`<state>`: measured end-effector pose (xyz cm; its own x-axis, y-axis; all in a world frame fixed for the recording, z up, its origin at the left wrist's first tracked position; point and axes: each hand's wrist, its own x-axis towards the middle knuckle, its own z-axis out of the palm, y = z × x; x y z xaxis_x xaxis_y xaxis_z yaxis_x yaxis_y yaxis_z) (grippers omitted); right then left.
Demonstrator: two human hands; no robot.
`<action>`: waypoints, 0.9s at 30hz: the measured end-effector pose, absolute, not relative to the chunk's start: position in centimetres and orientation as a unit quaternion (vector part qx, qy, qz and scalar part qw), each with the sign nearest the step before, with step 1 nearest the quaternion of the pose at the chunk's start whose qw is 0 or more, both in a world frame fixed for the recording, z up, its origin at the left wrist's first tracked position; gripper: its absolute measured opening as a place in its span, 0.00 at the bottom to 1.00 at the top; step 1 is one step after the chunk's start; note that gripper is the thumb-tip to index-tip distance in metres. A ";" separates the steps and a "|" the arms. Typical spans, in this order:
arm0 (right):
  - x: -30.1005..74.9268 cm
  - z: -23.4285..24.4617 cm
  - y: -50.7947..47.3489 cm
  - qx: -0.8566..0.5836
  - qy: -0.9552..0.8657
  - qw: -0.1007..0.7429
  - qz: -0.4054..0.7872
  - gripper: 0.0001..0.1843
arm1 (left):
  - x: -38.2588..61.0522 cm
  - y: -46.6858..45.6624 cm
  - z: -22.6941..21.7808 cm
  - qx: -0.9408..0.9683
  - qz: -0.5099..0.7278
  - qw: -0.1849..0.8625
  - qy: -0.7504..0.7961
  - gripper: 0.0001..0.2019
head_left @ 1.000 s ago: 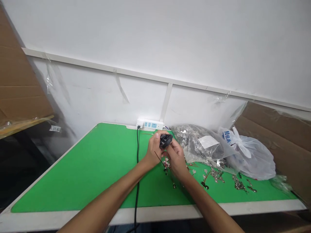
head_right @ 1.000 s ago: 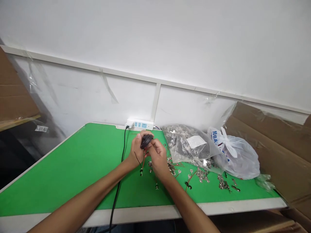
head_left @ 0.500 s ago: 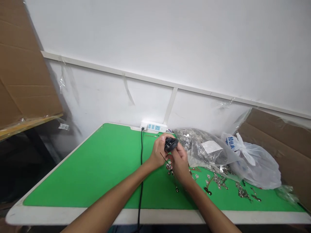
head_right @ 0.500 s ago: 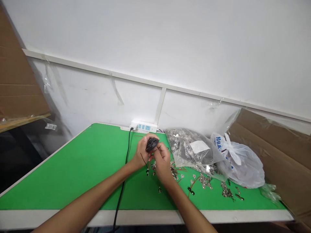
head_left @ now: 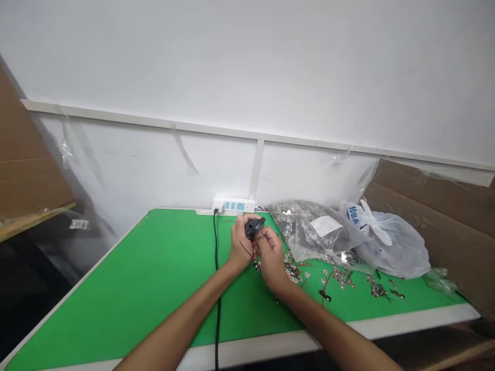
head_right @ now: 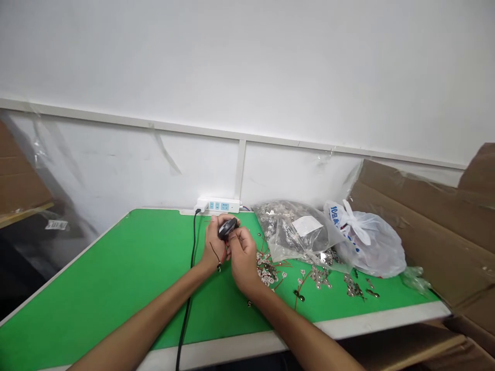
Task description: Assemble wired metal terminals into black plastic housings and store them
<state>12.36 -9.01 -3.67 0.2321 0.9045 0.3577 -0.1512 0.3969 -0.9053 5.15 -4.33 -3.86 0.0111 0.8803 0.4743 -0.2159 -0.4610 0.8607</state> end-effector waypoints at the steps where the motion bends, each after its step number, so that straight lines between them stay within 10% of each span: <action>1: 12.3 -3.7 -9.0 -0.393 -0.484 0.687 0.374 0.19 | 5.2 -4.3 -3.7 0.562 0.647 0.416 0.304 0.35; 18: 12.4 -4.2 -8.8 -0.357 -0.491 0.650 0.457 0.19 | 4.0 -1.7 -2.1 0.467 0.737 0.391 0.294 0.33; 27: 13.7 -2.7 -7.7 -0.349 -0.501 0.659 0.439 0.18 | 0.4 2.1 -0.3 0.268 0.725 0.581 0.255 0.33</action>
<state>13.71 -7.71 -2.73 0.1125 0.9283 0.3544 -0.2299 0.3713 -0.8996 0.41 2.12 -0.29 -0.1813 0.9791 0.0917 -0.7064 -0.1945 0.6806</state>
